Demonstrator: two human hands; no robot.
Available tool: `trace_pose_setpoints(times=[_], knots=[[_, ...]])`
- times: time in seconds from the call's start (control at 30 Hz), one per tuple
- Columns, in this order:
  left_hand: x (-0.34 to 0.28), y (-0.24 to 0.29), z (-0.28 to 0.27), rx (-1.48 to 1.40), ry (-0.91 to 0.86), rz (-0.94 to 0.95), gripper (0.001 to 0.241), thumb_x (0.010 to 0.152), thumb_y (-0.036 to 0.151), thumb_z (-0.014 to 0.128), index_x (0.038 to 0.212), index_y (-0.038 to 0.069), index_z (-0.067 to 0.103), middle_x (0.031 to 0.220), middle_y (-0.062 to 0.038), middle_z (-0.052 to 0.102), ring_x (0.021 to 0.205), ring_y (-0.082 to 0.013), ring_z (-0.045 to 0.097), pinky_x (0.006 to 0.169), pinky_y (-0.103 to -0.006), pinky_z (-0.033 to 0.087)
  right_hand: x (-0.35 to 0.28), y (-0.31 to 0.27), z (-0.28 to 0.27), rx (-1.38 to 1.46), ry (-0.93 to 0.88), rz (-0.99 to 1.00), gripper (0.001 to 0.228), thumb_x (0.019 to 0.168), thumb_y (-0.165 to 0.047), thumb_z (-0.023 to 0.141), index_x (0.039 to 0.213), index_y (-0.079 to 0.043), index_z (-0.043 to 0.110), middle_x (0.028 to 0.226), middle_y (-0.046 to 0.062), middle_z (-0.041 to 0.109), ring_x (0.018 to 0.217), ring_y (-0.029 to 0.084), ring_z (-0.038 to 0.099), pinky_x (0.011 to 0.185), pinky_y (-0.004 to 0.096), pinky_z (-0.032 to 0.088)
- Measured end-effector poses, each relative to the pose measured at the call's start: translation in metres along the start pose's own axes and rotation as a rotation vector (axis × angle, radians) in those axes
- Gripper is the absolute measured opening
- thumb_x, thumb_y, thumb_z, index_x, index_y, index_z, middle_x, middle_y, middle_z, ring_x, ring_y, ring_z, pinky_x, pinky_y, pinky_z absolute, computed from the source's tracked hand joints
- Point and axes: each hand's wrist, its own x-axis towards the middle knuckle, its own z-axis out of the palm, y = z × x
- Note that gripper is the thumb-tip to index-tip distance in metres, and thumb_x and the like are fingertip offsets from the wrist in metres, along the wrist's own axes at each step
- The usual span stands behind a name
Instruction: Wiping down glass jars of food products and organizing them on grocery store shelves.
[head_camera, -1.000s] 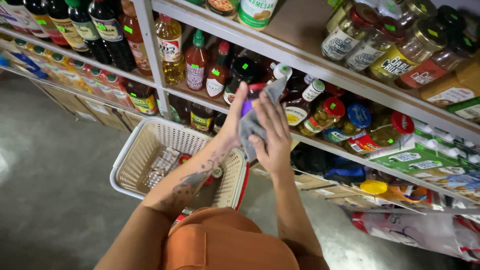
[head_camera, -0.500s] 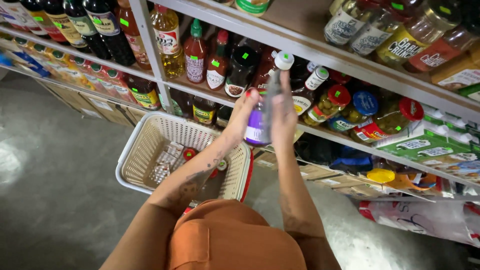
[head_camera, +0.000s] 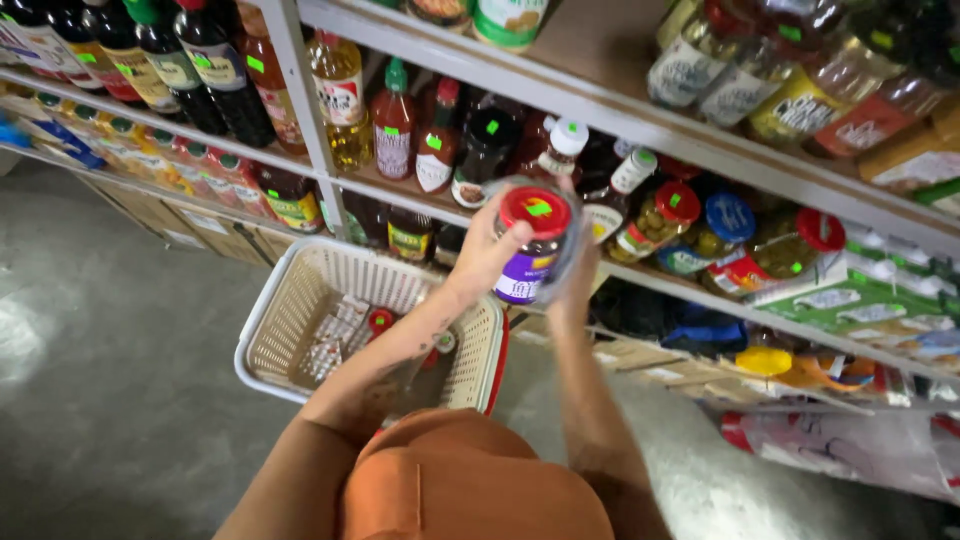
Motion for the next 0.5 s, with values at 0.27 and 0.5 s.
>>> trace_pose_setpoints(times=[0.27,0.5], knots=[[0.004,-0.013,-0.007,-0.203,0.108,-0.14,0.069,0.1,0.061,0.064,0.131,0.0,0.058,0.122,-0.012,0.066,0.111,-0.0168,0.062,0.101,-0.0321,0.051,0.008,-0.02,0.022,-0.752,0.111,-0.521,0.067,0.108,-0.053,0.046,0.16,-0.011,0.035,0.167,0.017,0.036,0.155,0.038,0.034,0.127,0.047,0.036],[0.018,-0.046,-0.024,-0.228,0.214,-0.262,0.069,0.095,0.064,0.057,0.12,-0.001,0.06,0.103,-0.013,0.068,0.084,-0.0202,0.067,0.071,-0.0332,0.058,-0.019,0.01,0.027,-0.195,0.252,0.009,0.062,0.111,-0.041,0.046,0.159,-0.001,0.045,0.156,0.032,0.047,0.143,0.049,0.045,0.114,0.055,0.041]])
